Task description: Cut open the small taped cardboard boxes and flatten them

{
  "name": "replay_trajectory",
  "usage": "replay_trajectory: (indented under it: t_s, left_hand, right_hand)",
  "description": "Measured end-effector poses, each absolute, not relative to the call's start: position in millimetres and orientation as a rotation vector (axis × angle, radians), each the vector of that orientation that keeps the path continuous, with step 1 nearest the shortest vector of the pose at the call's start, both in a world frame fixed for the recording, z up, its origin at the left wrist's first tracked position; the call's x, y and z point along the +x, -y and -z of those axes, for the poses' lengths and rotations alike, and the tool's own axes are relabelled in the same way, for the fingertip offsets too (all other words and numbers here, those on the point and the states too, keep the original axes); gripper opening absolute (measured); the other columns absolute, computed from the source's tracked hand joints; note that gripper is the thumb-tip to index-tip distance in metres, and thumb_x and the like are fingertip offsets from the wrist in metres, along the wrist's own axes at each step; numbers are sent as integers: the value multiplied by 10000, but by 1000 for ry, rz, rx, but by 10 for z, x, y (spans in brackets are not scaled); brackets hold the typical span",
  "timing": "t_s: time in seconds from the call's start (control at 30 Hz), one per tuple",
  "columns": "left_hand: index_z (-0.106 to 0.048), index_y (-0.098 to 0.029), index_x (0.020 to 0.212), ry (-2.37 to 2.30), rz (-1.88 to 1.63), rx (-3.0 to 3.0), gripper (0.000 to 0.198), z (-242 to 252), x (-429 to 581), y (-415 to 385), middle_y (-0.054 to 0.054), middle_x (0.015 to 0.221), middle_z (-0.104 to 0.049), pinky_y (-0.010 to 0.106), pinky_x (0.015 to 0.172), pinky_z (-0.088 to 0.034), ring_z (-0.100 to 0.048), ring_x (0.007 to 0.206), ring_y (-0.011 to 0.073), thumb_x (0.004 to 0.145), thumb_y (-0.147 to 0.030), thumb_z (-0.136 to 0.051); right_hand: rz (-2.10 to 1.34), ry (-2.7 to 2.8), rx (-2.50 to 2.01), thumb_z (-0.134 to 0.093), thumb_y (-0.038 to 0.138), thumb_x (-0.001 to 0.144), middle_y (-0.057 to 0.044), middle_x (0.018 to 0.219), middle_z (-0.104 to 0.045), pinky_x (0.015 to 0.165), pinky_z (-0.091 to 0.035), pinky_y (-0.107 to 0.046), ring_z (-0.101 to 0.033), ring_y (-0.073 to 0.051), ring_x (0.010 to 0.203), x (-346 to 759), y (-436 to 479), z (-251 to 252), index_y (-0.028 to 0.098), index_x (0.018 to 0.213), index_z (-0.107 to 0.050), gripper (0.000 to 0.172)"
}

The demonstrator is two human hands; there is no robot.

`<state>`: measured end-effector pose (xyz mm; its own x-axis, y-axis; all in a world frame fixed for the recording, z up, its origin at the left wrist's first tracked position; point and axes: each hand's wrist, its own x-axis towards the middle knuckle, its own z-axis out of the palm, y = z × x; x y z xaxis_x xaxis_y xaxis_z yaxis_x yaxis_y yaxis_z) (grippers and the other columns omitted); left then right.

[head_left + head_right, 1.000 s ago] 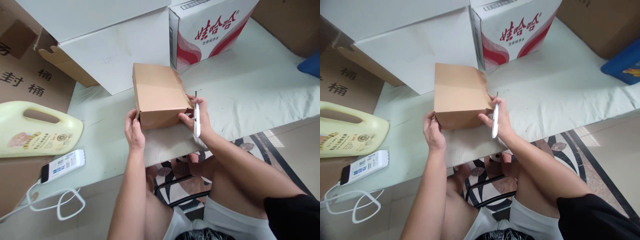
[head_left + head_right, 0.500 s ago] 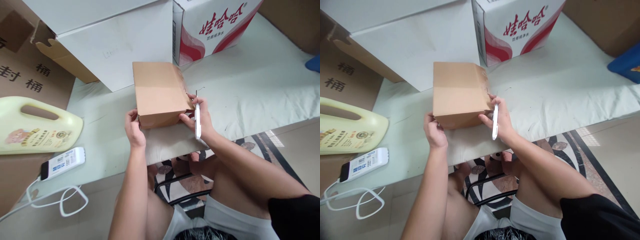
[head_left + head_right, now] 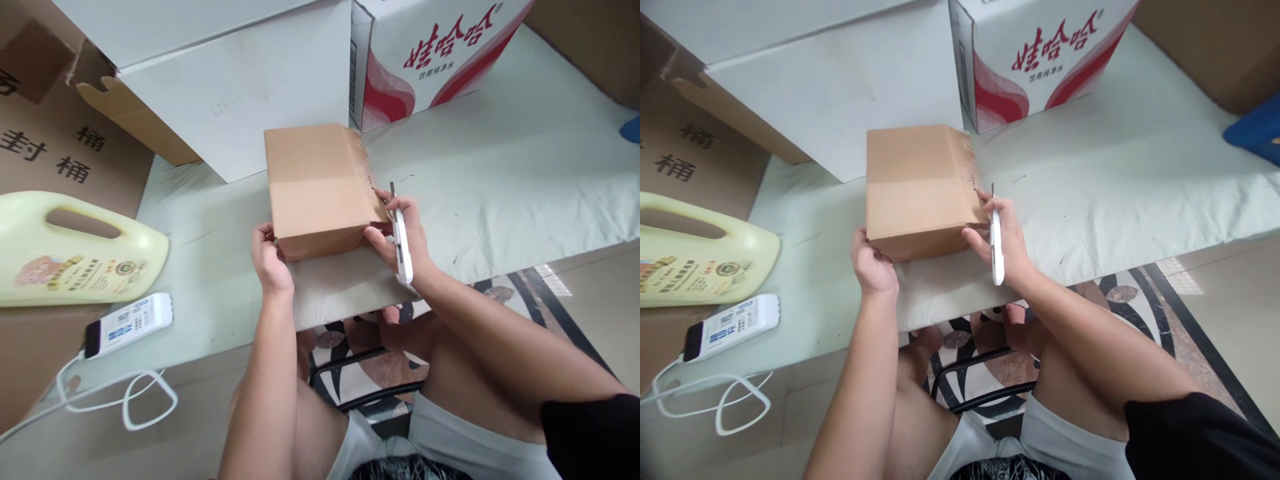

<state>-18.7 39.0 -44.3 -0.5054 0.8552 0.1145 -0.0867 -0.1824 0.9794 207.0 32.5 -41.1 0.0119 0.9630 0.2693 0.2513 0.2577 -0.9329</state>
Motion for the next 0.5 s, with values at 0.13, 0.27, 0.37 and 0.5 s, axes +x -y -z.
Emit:
replay_trajectory:
  t_s: [0.13,0.27,0.37,0.5]
  left_hand:
    - [-550,-197,774,-1411,-1776,928,184,467,-182,-397,1,703,-524,227,500,-272,-443,588,114,680,-354,-534]
    - [-546,-200,764,-1435,-1757,928,197,474,-166,-413,-8,683,-497,232,510,-272,-405,572,109,692,-383,-548]
    - [-547,-203,768,-1457,-1727,924,201,485,-171,-416,-8,681,-488,235,503,-253,-393,570,111,694,-390,-551]
    - [-548,-208,782,-1482,-1691,921,190,516,-195,-393,-5,702,-493,238,504,-258,-386,585,116,716,-385,-559]
  right_hand:
    - [-793,1380,-1251,-452,634,1000,-103,1477,-631,740,-591,-439,-709,-214,848,2093,-316,390,311,1100,-396,343]
    - [-827,1289,-1303,-416,667,1006,-88,1407,-681,651,-543,-394,-687,-206,776,2111,-334,365,317,1105,-401,363]
    - [-874,1290,-1288,-451,697,981,-79,1403,-685,708,-560,-410,-711,-238,894,2118,-364,350,304,1041,-427,399]
    - [-938,1321,-1297,-490,654,974,-102,1432,-672,828,-566,-510,-702,-260,937,2129,-381,322,284,962,-422,376]
